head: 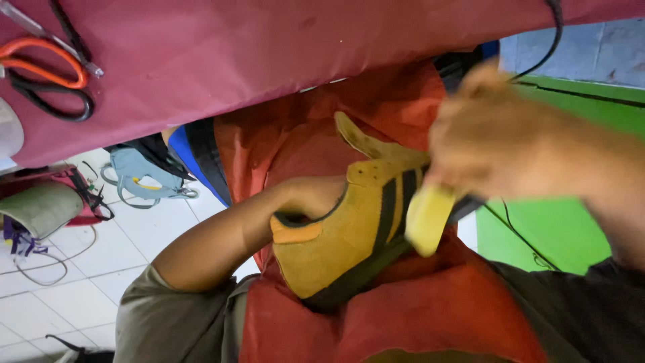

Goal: The person holds a tan and black sneaker and scrubs its exterior surfaces with a small brush. They rotate the shoe to clean the toe, sides, and heel areas. The person also wipes the shoe with their hand to remove loose debris.

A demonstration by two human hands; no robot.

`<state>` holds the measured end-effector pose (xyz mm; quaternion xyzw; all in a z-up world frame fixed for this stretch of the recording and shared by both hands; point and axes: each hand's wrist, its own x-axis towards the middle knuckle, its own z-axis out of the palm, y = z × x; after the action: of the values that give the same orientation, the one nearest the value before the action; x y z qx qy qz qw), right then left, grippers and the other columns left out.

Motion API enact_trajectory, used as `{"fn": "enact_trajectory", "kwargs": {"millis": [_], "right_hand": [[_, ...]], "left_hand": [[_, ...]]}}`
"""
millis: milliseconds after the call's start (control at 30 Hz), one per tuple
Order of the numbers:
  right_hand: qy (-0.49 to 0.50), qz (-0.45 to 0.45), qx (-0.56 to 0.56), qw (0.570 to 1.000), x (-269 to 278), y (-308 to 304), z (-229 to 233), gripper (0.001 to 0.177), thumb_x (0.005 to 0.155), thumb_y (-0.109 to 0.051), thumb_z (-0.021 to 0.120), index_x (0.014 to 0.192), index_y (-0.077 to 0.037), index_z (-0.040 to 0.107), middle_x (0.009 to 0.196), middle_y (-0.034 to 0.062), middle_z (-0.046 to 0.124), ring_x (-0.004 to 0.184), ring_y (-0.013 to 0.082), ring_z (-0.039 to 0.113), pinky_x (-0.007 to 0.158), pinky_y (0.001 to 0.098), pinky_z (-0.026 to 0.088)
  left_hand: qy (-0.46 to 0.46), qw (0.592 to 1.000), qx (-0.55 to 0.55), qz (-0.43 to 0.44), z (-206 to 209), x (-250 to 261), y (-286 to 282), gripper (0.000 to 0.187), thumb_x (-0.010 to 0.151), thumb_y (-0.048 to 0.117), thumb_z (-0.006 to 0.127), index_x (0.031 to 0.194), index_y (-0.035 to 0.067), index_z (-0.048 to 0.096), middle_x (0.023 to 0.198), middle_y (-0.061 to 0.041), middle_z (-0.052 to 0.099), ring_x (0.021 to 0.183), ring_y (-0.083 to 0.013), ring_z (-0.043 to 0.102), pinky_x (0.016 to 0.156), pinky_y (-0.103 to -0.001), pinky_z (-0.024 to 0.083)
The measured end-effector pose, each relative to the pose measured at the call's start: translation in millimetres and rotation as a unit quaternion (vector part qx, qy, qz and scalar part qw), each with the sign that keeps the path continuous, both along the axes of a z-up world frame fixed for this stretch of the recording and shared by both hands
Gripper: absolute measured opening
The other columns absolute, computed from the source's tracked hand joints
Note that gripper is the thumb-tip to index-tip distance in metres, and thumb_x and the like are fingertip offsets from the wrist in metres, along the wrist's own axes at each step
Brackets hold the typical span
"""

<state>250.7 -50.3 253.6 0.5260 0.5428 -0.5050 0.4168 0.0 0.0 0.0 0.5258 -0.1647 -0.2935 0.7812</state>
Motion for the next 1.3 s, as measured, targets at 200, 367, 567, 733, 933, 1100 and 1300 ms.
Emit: {"fn": "enact_trajectory", "kwargs": {"millis": [200,367,567,733,933,1100,1300], "right_hand": [[0.011,-0.053,0.106,0.993,7.7,-28.6,-1.2,0.024,0.09,-0.071,0.057,0.072,-0.058,0.068,0.074,-0.0329,0.059,0.095,-0.009,0.051,0.113,0.0347,0.016],[0.07,-0.195,0.383,0.9,43.6,-68.5,-39.7,0.011,0.085,-0.026,0.07,0.076,-0.032,0.071,0.079,-0.0124,0.068,0.086,0.0102,0.06,0.106,0.0454,0.023],[0.187,-0.1,0.356,0.91,0.2,-35.9,-9.9,0.045,0.102,-0.048,0.047,0.062,-0.029,0.055,0.061,-0.0114,0.053,0.074,0.011,0.051,0.095,0.0423,0.03],[0.082,-0.121,0.344,0.928,0.6,-49.3,-13.3,0.058,0.093,-0.041,0.048,0.039,-0.035,0.066,0.036,-0.0119,0.055,0.051,0.0076,0.061,0.095,0.0446,0.038],[0.032,-0.099,0.373,0.922,11.0,-53.4,-28.4,0.056,0.094,-0.069,0.055,0.056,-0.028,0.051,0.053,-0.0089,0.045,0.066,0.0121,0.052,0.083,0.0375,0.046],[0.274,-0.061,0.682,0.676,-28.7,-47.2,-23.9,0.028,0.106,-0.028,0.054,0.079,-0.027,0.047,0.075,-0.0069,0.05,0.07,0.0211,0.046,0.076,0.0474,0.024],[0.321,-0.12,0.478,0.808,-25.8,-40.9,-15.4,0.039,0.093,-0.036,0.048,0.058,-0.026,0.06,0.06,-0.0038,0.058,0.063,0.0265,0.055,0.074,0.0519,0.038]], "left_hand": [[-0.028,0.994,0.072,-0.078,49.1,21.5,17.6,0.023,0.096,0.032,0.067,0.106,0.012,0.07,0.109,-0.006,0.072,0.097,-0.0148,0.065,0.087,-0.035,0.054],[-0.18,0.98,0.08,-0.031,89.8,40.4,25.9,0.045,0.089,0.041,0.068,0.116,0.004,0.068,0.125,-0.018,0.07,0.114,-0.0353,0.067,0.097,-0.046,0.053],[-0.136,0.987,0.08,-0.024,80.1,43.2,15.4,0.029,0.095,0.037,0.063,0.1,0.009,0.063,0.103,-0.01,0.066,0.092,-0.0237,0.06,0.083,-0.041,0.051],[-0.111,0.993,0.033,-0.03,76.1,45.2,9.1,0.036,0.095,0.035,0.063,0.109,0.003,0.07,0.117,-0.017,0.074,0.102,-0.0279,0.07,0.089,-0.042,0.056],[-0.103,0.991,0.089,0.008,76.8,51.7,6.4,0.032,0.087,0.029,0.072,0.109,0.006,0.069,0.118,-0.015,0.072,0.104,-0.0229,0.067,0.093,-0.038,0.054],[-0.209,0.968,0.137,-0.021,46.7,46.5,-15.1,0.035,0.096,0.029,0.055,0.068,0.008,0.051,0.066,-0.014,0.058,0.06,-0.0237,0.044,0.059,-0.043,0.041],[-0.127,0.991,0.039,0.006,66.6,55.4,-6.5,0.029,0.094,0.033,0.063,0.081,0.007,0.06,0.078,-0.009,0.062,0.073,-0.0188,0.055,0.07,-0.037,0.051]]}}
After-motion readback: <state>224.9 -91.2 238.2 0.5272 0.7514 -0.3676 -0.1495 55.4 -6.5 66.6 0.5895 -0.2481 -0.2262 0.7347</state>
